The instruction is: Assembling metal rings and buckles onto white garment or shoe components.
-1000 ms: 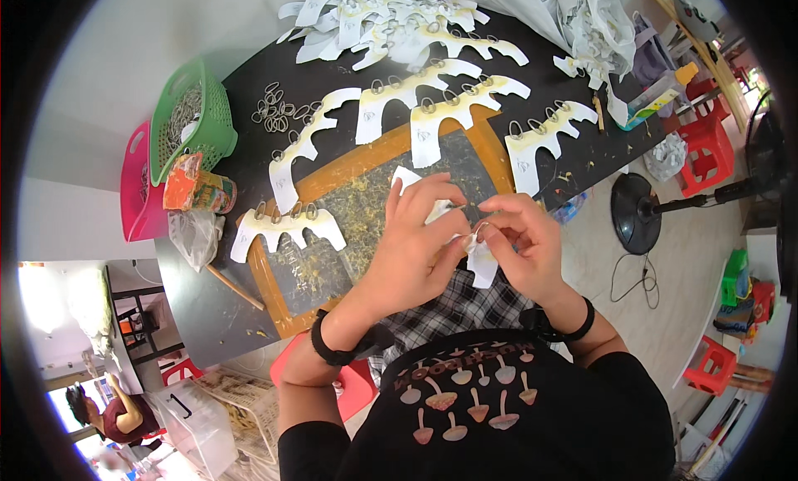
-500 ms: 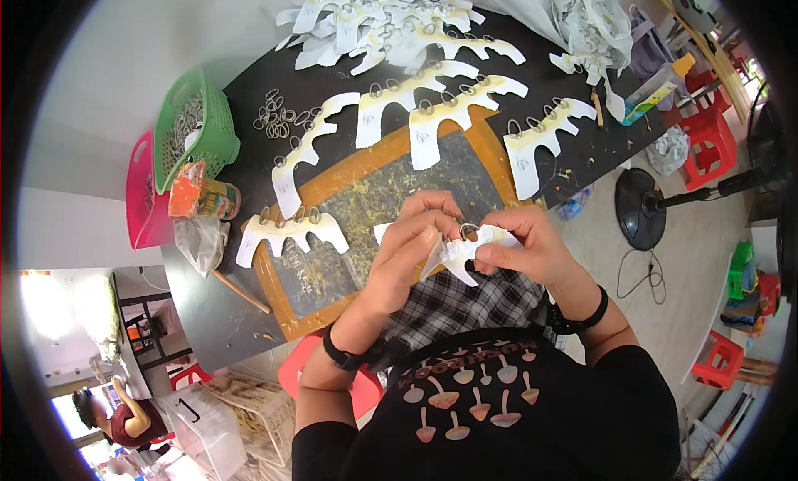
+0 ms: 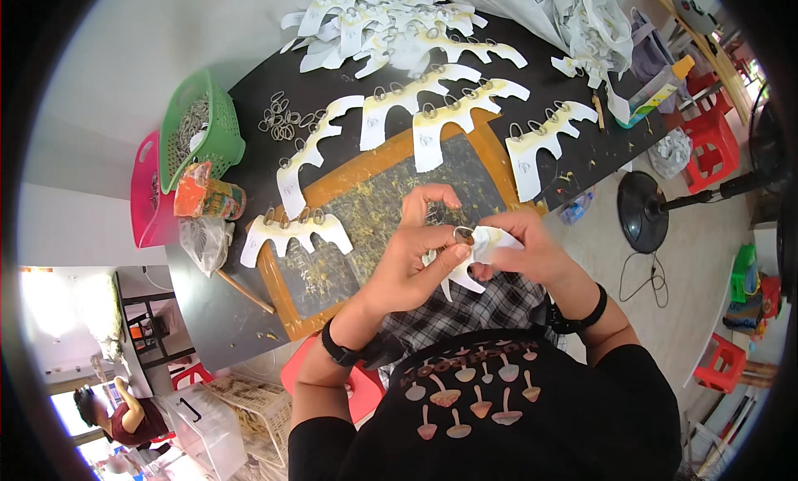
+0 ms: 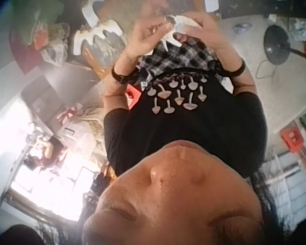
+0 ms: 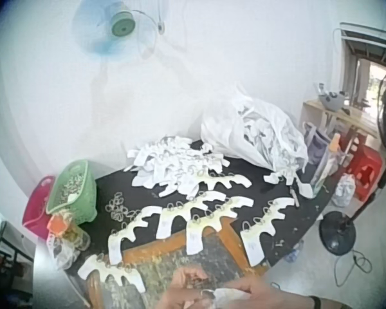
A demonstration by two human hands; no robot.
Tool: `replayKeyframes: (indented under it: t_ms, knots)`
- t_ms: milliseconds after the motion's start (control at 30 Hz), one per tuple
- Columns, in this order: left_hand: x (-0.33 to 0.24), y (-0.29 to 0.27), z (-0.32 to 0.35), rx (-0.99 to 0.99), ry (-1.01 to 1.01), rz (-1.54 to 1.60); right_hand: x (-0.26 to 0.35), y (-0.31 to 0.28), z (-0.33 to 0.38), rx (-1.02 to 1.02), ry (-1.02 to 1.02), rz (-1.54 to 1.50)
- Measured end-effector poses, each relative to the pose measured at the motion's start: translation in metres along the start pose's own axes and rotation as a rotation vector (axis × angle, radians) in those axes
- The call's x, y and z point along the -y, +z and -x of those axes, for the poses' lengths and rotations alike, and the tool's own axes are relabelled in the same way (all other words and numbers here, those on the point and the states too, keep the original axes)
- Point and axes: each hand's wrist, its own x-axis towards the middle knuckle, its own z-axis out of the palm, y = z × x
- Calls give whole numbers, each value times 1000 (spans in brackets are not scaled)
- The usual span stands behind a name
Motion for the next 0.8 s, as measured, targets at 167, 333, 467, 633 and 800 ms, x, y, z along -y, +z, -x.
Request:
replayKeyframes:
  t_ms: [167, 333, 467, 633, 800]
  knots:
    - [-8, 9, 2, -33, -8, 312, 2, 8, 6, 73, -137, 128]
    - [8, -3, 5, 106, -363, 630, -23, 1, 6, 35, -211, -122]
    - [-14, -18, 22, 162, -444, 361, -20, -9, 8, -189, -240, 160]
    - [-19, -54, 27, 186, -414, -418, -30, -10, 3, -338, -120, 844]
    - [4, -59, 39, 124, -335, -630, -23, -4, -2, -580, -373, 965]
